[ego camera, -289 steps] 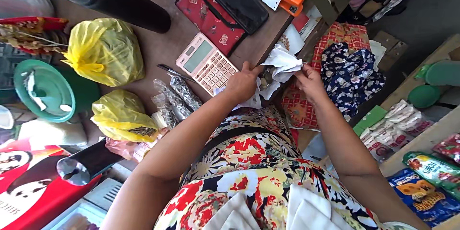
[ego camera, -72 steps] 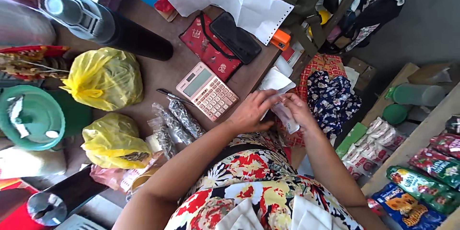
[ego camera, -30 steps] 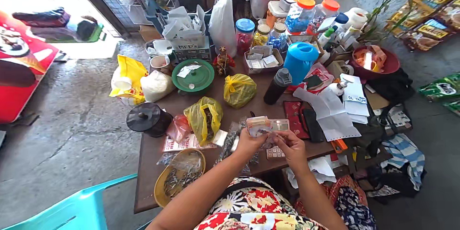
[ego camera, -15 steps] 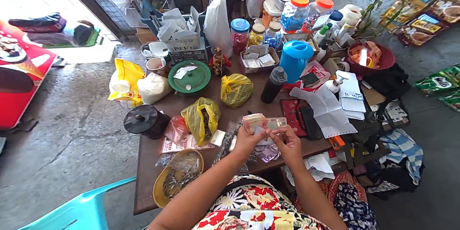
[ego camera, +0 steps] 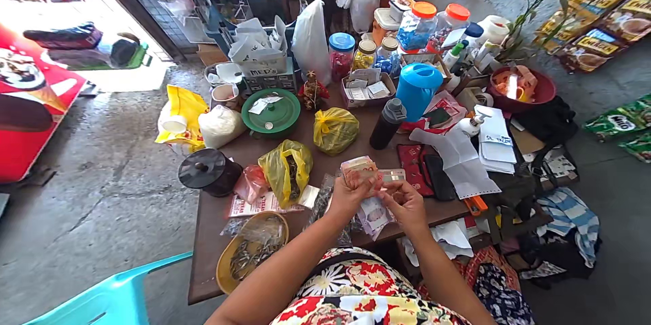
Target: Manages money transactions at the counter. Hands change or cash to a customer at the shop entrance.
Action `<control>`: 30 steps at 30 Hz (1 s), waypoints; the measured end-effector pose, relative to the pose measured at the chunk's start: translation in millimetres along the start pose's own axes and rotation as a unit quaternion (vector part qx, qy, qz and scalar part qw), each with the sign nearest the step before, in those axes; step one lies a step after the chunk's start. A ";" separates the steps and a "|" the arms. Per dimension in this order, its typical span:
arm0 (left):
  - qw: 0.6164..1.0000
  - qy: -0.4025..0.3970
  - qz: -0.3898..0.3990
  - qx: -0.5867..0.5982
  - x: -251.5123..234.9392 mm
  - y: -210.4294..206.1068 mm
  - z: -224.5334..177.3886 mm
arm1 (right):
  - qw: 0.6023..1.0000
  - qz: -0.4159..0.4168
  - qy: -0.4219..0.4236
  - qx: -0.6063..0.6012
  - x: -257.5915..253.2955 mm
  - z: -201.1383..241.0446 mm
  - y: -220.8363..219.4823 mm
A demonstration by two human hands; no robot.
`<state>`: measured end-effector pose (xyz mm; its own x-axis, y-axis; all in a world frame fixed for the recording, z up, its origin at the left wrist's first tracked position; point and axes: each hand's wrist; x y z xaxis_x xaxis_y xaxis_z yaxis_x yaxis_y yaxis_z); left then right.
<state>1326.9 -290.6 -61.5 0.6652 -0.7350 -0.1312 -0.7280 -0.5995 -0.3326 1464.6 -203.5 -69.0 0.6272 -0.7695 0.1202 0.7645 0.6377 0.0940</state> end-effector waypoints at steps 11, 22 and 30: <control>0.961 0.131 -0.060 0.237 -10.3 24.9 -12.0 | 0.983 0.134 0.056 -0.111 15.8 -9.6 10.8; 0.974 0.016 -0.170 0.147 25.3 132.0 -32.2 | 0.989 0.046 -0.125 0.073 -38.3 -34.4 6.8; 0.984 -0.059 -0.168 0.020 66.7 115.0 -58.6 | 0.926 0.003 -0.263 0.272 -175.0 -60.3 -0.9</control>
<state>1277.8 -427.2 -53.7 0.8833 -0.4545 -0.1150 -0.4587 -0.7871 -0.4122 1363.2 -71.4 -149.7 0.3626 -0.7353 0.5726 0.4843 0.6736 0.5583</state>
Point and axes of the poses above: each hand's wrist, its own x-axis away from the middle knuckle, its own y-axis out of the back of the hand, z = x × y, and after that the axes turned 13 degrees about -y, right-handed
